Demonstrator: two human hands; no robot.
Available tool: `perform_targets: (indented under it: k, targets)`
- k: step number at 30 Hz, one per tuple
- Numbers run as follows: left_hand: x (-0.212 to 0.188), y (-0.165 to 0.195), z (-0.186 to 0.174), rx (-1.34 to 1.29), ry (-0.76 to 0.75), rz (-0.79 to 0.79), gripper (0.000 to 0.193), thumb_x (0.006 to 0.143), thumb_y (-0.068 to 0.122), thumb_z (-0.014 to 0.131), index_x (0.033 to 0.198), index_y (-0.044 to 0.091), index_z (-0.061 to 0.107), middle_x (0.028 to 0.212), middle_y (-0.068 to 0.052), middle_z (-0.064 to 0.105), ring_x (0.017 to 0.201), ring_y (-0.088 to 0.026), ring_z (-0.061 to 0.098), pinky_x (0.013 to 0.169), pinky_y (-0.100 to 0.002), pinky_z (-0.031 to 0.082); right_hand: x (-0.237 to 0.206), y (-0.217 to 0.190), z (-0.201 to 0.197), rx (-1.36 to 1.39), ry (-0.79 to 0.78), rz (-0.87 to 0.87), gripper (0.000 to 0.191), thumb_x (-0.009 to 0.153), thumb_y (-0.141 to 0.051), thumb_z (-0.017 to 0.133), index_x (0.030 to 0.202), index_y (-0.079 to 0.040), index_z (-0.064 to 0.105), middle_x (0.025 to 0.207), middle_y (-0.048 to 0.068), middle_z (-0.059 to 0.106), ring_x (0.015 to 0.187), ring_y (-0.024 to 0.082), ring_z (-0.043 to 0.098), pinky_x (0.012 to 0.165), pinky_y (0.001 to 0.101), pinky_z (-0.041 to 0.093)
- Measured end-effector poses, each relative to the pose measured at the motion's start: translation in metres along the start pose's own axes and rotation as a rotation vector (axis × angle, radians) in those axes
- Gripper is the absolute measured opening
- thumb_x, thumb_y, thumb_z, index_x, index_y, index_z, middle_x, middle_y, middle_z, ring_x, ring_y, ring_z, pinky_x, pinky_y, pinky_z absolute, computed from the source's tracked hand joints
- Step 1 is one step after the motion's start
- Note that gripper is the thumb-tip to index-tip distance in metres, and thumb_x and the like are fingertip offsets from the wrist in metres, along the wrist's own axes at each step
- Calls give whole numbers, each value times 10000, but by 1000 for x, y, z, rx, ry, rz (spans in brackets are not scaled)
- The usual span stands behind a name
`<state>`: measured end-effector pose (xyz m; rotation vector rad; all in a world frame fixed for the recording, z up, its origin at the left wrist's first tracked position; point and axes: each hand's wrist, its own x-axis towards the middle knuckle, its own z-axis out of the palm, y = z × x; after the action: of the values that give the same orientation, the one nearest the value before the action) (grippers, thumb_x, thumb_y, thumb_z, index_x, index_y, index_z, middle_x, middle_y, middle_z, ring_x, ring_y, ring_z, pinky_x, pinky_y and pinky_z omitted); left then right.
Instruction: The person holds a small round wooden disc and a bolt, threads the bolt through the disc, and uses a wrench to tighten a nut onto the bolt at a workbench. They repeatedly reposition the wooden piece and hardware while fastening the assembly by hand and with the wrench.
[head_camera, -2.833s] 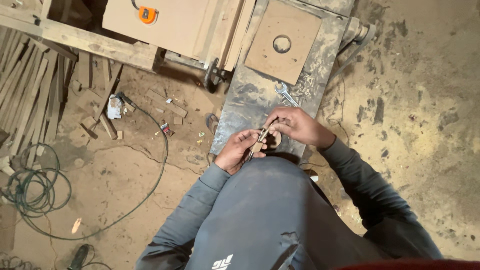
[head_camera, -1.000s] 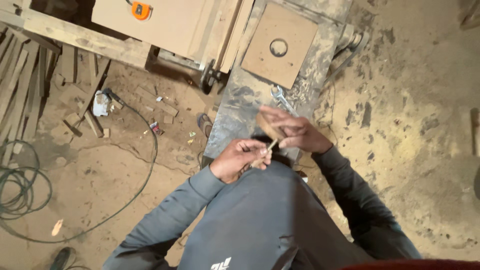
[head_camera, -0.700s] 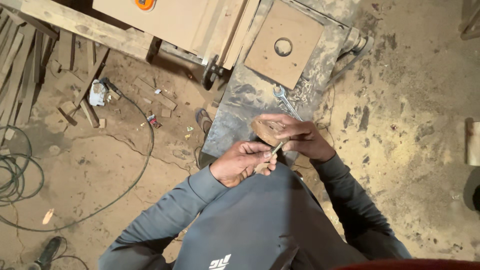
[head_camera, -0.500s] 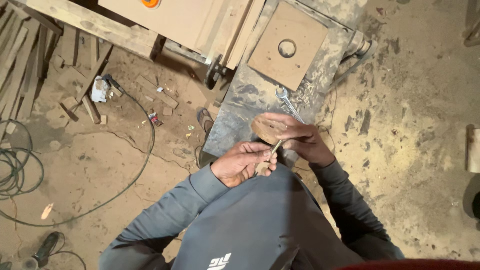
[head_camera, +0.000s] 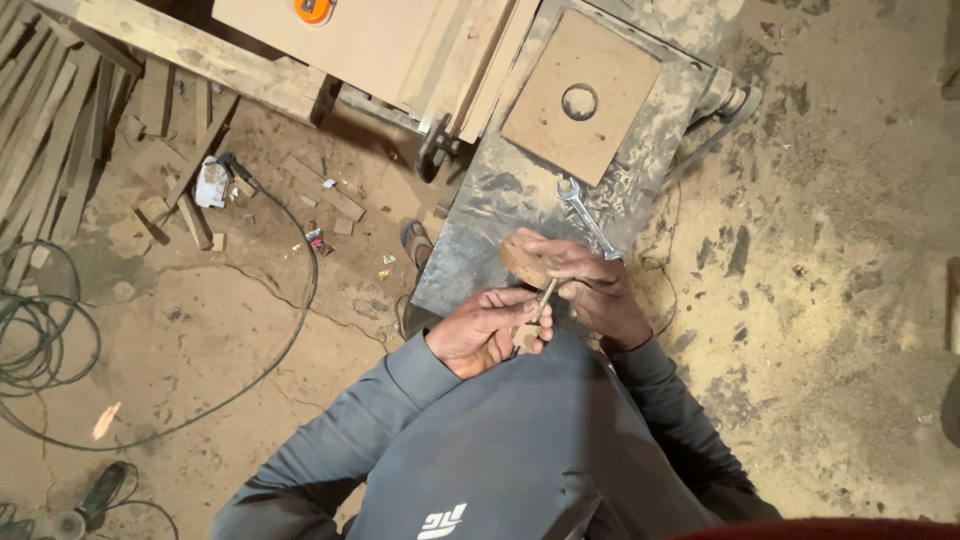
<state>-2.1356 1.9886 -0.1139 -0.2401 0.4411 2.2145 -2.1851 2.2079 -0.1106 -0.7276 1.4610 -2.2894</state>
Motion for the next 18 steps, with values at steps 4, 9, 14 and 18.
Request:
perform_targets:
  k: [4,9,14,18]
  targets:
    - [1,-2,-2,-23,-1,4,208,1046,79,616,1221,-21,665,1063,-104,699,965,-208,702,848,-345,593,-2,5,3,5,25,-21,235,1072,-152,663,1303,-186,685,1515,222,554,1541,441,410,1265,594,377]
    - [1,-4,-4,-38,5,15,199,1054,78,613,1216,-28,660,1070,-111,699,968,-214,703,848,-352,593,-3,5,3,-105,26,-50,235,1086,-147,634,1316,-178,670,1520,216,556,1559,435,401,1279,585,365]
    - [1,-3,-2,-48,44,5,199,1040,81,611,1203,-21,662,1068,-117,701,956,-215,705,840,-352,594,-1,2,1,-211,34,-18,220,1073,-145,627,1287,-151,678,1500,212,577,1531,440,431,1248,574,382]
    - [0,0,2,-44,21,10,202,1073,102,610,1197,-48,662,1061,-128,702,931,-224,702,847,-356,594,-1,2,1,-211,12,-30,223,1083,-132,619,1302,-145,664,1505,199,572,1542,424,424,1275,567,365]
